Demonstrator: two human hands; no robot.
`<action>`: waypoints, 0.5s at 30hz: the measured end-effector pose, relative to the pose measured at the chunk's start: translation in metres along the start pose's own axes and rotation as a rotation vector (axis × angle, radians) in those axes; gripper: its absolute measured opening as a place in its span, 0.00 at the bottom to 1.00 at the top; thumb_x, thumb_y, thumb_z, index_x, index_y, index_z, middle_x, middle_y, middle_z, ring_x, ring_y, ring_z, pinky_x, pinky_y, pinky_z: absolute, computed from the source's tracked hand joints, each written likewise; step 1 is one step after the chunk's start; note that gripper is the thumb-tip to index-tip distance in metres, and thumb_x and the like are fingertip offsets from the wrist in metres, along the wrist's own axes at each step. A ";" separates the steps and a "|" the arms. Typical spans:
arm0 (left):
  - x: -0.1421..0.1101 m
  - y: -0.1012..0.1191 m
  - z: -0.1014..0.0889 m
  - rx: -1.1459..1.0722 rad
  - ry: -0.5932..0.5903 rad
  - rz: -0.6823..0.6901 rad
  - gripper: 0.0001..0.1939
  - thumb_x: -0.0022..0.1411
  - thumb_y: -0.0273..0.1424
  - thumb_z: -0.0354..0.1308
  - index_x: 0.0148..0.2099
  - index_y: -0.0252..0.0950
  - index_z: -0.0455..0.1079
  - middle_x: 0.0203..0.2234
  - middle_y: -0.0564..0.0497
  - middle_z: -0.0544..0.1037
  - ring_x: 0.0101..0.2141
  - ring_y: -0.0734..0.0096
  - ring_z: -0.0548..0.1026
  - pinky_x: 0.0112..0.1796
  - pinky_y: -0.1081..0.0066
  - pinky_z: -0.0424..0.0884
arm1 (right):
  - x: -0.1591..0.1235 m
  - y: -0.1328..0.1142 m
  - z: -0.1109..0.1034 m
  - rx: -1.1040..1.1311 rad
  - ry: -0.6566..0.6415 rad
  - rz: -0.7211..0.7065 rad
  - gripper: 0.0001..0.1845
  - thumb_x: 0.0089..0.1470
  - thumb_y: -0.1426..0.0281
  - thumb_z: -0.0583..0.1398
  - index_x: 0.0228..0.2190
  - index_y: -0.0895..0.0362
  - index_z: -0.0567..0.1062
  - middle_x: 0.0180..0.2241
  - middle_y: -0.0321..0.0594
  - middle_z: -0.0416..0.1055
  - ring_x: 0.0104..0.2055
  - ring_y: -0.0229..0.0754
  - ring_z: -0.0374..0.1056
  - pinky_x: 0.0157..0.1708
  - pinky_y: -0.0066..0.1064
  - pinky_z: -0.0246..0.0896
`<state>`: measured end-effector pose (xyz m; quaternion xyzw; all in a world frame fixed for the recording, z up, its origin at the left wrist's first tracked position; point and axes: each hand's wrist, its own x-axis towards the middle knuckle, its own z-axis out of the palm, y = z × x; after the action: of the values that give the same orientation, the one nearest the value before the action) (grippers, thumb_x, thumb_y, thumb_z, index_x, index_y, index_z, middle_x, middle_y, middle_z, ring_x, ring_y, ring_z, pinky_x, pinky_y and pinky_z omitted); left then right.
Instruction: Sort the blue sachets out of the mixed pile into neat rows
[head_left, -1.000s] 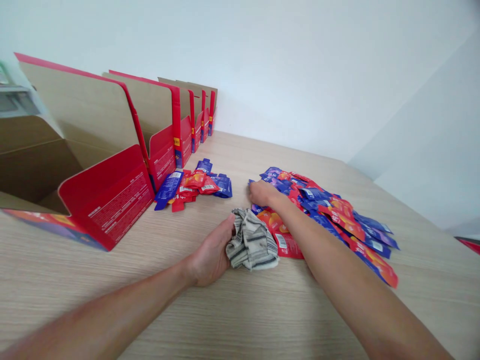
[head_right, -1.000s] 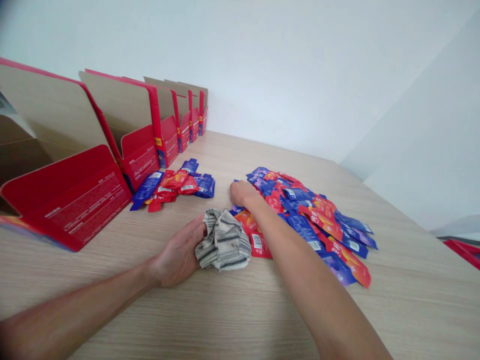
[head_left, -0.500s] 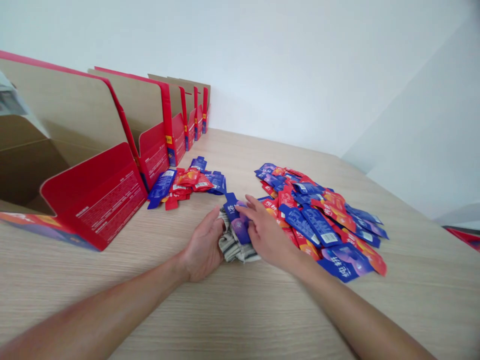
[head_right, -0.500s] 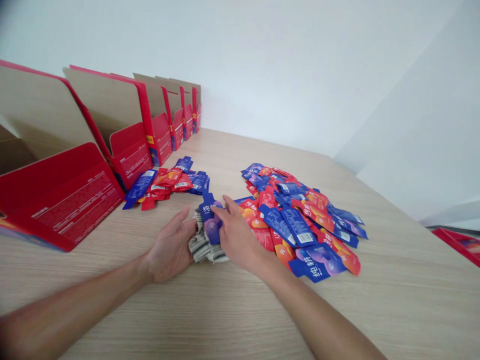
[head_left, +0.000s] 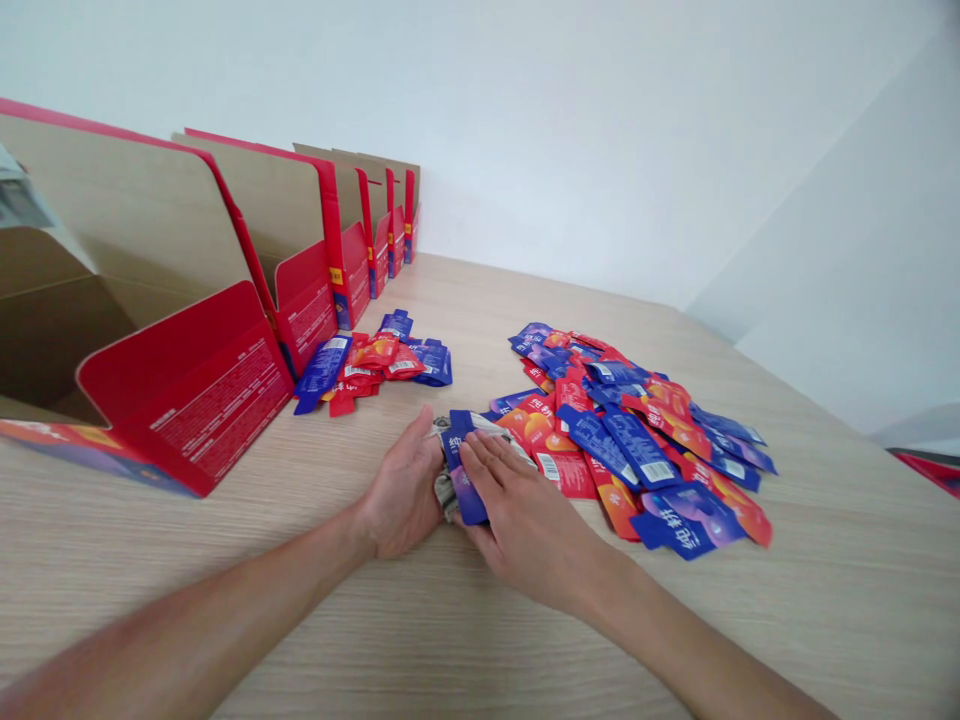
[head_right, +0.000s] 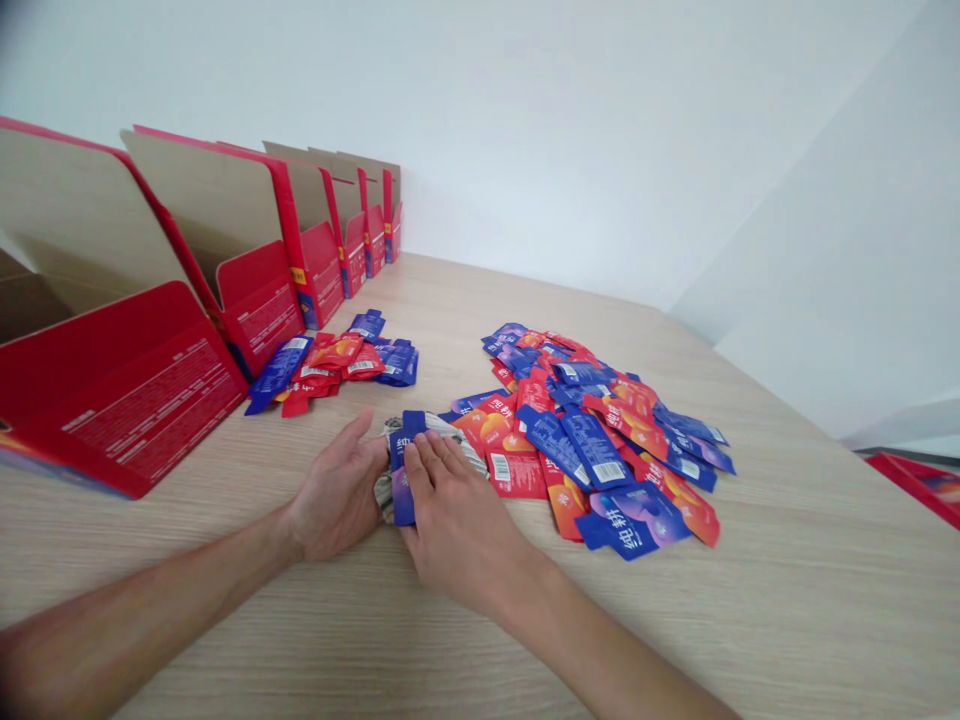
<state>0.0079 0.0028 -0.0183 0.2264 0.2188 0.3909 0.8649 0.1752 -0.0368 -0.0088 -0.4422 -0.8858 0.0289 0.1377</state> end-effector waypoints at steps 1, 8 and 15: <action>0.000 0.000 -0.001 0.003 -0.015 -0.001 0.36 0.77 0.49 0.36 0.63 0.28 0.73 0.44 0.37 0.84 0.46 0.52 0.82 0.52 0.57 0.74 | -0.003 0.000 -0.005 0.023 0.003 -0.009 0.31 0.63 0.70 0.60 0.65 0.68 0.70 0.66 0.63 0.65 0.70 0.62 0.61 0.68 0.55 0.61; -0.001 0.000 0.000 0.017 -0.104 0.007 0.36 0.76 0.52 0.39 0.65 0.28 0.71 0.49 0.35 0.83 0.48 0.48 0.81 0.53 0.53 0.73 | -0.004 0.010 -0.026 0.579 0.497 0.283 0.26 0.70 0.65 0.55 0.67 0.46 0.65 0.57 0.45 0.78 0.59 0.51 0.75 0.58 0.48 0.73; 0.000 -0.002 -0.005 -0.019 -0.108 0.017 0.34 0.76 0.51 0.43 0.67 0.30 0.69 0.52 0.36 0.82 0.48 0.50 0.81 0.55 0.53 0.71 | 0.005 0.031 0.020 0.321 0.577 0.257 0.15 0.66 0.68 0.57 0.49 0.55 0.80 0.60 0.55 0.70 0.62 0.54 0.69 0.63 0.54 0.67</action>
<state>0.0064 0.0027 -0.0230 0.2410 0.1659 0.3876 0.8741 0.1911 -0.0123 -0.0318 -0.5127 -0.7318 0.0590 0.4452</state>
